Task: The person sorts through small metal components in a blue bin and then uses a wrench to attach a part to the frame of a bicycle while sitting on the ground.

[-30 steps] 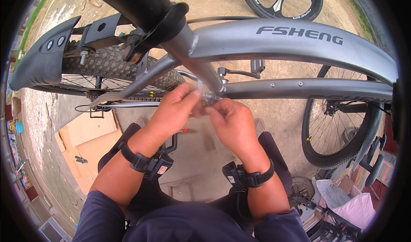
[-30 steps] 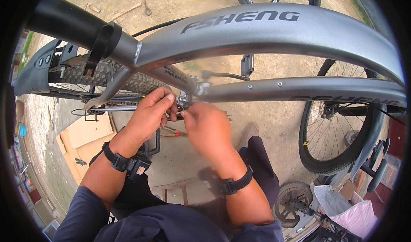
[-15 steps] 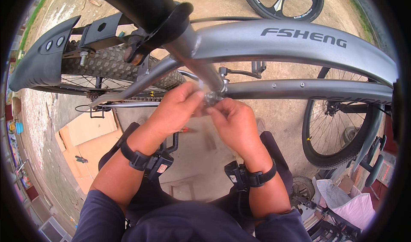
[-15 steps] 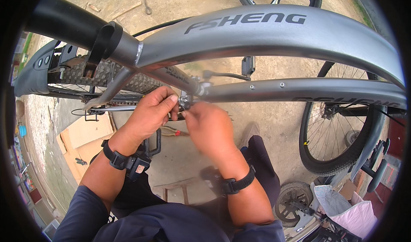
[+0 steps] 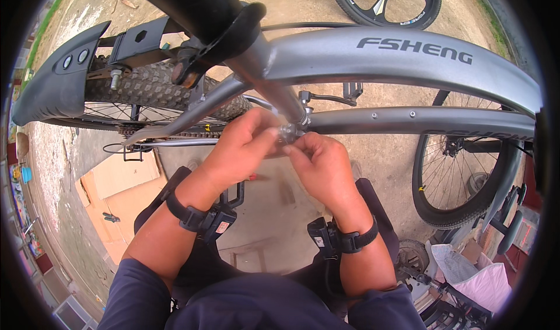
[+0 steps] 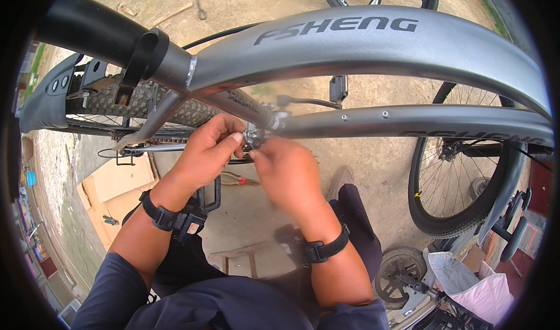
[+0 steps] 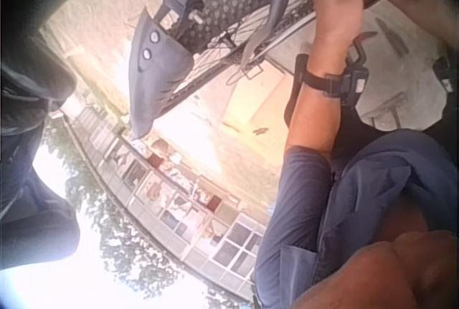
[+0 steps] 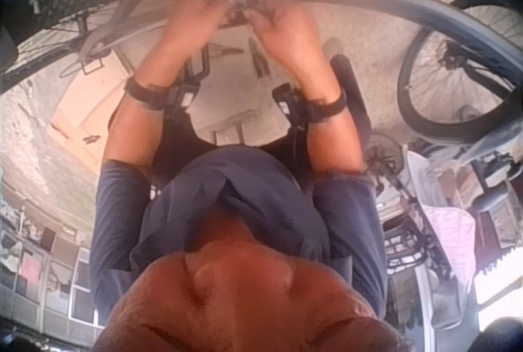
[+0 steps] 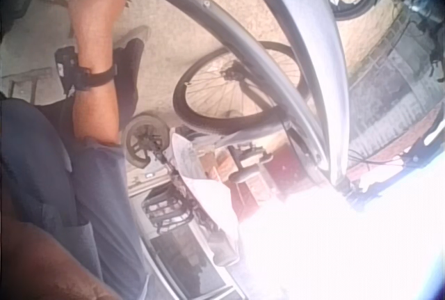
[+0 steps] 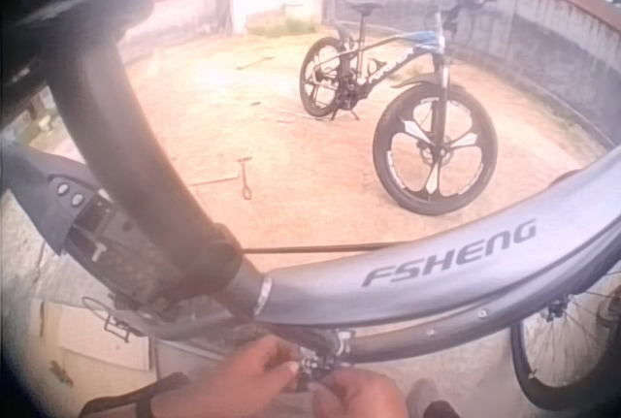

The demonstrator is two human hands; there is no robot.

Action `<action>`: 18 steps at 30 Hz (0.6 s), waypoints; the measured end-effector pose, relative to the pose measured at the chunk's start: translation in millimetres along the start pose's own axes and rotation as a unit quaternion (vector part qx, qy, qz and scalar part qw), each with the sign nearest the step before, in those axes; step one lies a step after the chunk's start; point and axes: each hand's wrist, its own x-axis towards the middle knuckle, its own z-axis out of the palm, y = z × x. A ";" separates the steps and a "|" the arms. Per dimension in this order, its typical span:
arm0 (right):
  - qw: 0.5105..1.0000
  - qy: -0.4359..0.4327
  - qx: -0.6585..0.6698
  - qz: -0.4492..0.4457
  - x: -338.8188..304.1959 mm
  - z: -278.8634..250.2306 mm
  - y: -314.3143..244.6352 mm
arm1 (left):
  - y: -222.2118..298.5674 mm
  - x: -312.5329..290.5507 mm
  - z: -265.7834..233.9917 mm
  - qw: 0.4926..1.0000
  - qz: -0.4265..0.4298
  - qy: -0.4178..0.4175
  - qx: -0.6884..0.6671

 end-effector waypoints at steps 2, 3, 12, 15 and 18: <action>1.000 0.002 0.000 -0.001 0.0 -0.9 1.8 | 13.0 -2.1 -1.2 0.999 -0.048 -0.006 -0.008; 1.000 0.001 0.003 -0.002 0.2 -0.5 0.9 | 13.3 -1.8 -2.0 0.998 -0.060 -0.012 0.003; 1.000 -0.007 0.003 -0.003 1.3 -1.2 -1.2 | 2.3 3.1 -4.8 0.998 -0.041 -0.033 0.021; 1.000 -0.007 0.008 -0.007 1.3 -1.6 0.0 | 5.7 2.6 -5.0 0.998 -0.059 -0.038 0.002; 1.000 -0.011 0.019 -0.003 1.4 -1.7 1.7 | 8.7 2.7 -5.2 0.997 -0.068 -0.042 -0.006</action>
